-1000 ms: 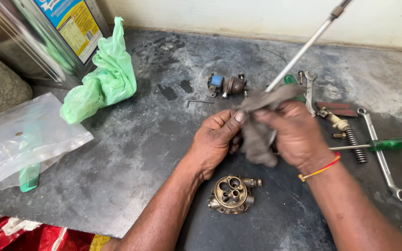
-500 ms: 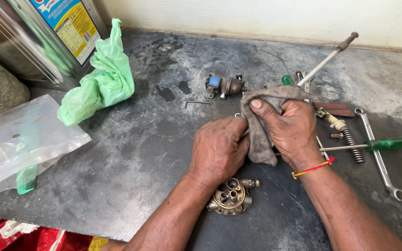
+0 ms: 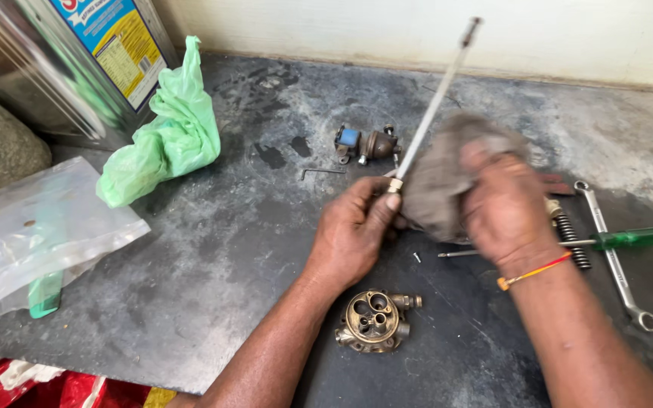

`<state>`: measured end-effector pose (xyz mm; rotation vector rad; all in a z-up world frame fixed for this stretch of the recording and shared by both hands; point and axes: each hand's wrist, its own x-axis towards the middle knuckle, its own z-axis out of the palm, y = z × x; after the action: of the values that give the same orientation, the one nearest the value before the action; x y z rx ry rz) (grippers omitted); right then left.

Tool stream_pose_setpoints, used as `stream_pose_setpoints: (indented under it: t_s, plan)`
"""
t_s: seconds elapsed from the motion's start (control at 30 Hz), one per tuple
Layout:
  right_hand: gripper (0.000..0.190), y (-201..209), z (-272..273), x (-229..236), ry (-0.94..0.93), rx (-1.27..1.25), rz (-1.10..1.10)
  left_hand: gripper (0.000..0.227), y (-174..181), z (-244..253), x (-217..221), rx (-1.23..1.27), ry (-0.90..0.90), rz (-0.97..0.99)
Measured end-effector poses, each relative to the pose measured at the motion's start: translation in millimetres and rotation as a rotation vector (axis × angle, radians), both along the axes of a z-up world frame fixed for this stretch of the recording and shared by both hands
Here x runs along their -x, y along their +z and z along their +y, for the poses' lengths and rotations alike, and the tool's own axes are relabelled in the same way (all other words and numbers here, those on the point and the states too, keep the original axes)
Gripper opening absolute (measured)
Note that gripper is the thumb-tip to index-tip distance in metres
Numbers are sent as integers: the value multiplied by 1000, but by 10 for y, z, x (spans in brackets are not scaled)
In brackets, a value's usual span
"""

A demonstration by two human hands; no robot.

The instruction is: The person cleans and probes a small metal engine part on a workbench using a thin metal rod, a screwdriver, a cloth, and a metal ruler.

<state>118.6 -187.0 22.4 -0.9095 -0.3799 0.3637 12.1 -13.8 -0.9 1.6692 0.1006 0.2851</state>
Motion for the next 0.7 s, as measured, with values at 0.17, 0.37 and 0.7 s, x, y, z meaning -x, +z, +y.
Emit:
stream_pose_setpoints:
  t_s: [0.17,0.37,0.7]
  plan:
    - [22,-97,174,226,55,306,-119,19,-46,-7,53,-211,31,-43]
    - [28,41,234,267,32,307,-169,18,42,-2,64,-172,-8,-41]
    - [24,-102,81,81,-10,233,-161,31,-97,23,22,251,-281,-61]
